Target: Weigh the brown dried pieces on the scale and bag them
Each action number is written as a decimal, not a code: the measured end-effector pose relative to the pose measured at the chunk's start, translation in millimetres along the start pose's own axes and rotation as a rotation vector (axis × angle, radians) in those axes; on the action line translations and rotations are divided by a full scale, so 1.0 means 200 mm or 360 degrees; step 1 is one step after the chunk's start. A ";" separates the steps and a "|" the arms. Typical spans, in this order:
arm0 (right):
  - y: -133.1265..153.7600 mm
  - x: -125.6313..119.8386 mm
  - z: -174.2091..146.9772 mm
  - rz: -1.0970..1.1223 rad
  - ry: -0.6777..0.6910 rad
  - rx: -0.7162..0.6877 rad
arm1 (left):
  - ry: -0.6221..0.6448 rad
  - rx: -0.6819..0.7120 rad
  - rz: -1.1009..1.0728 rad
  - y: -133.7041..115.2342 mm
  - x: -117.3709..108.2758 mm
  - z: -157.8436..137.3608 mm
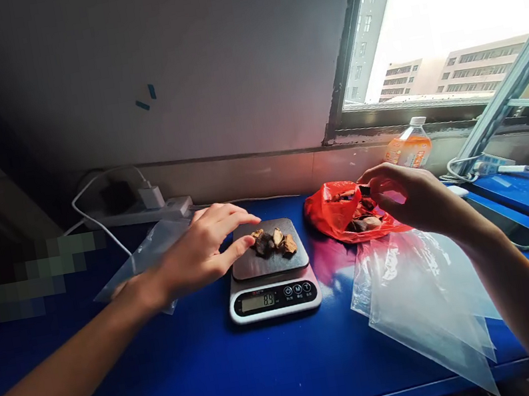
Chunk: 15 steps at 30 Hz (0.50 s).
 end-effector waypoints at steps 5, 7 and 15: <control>0.20 -0.13 0.08 -0.0301 -0.0027 -0.0277 | -0.0242 -0.0082 0.0196 0.19 -0.01 -0.11; 0.21 -0.19 0.11 -0.0396 -0.0162 -0.0283 | -0.0296 -0.0119 0.0248 0.27 0.00 -0.12; 0.12 0.00 0.02 -0.0383 -0.0204 -0.0207 | -0.0332 -0.0136 0.0175 0.31 0.06 -0.10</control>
Point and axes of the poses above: each hand's wrist, its own z-axis towards the middle knuckle, its own x-axis out of the palm, y = z × x, the point moved 6 cm from there along z, towards the middle knuckle, and after that the axes turned 9 degrees about -x, right-handed, at the moved point
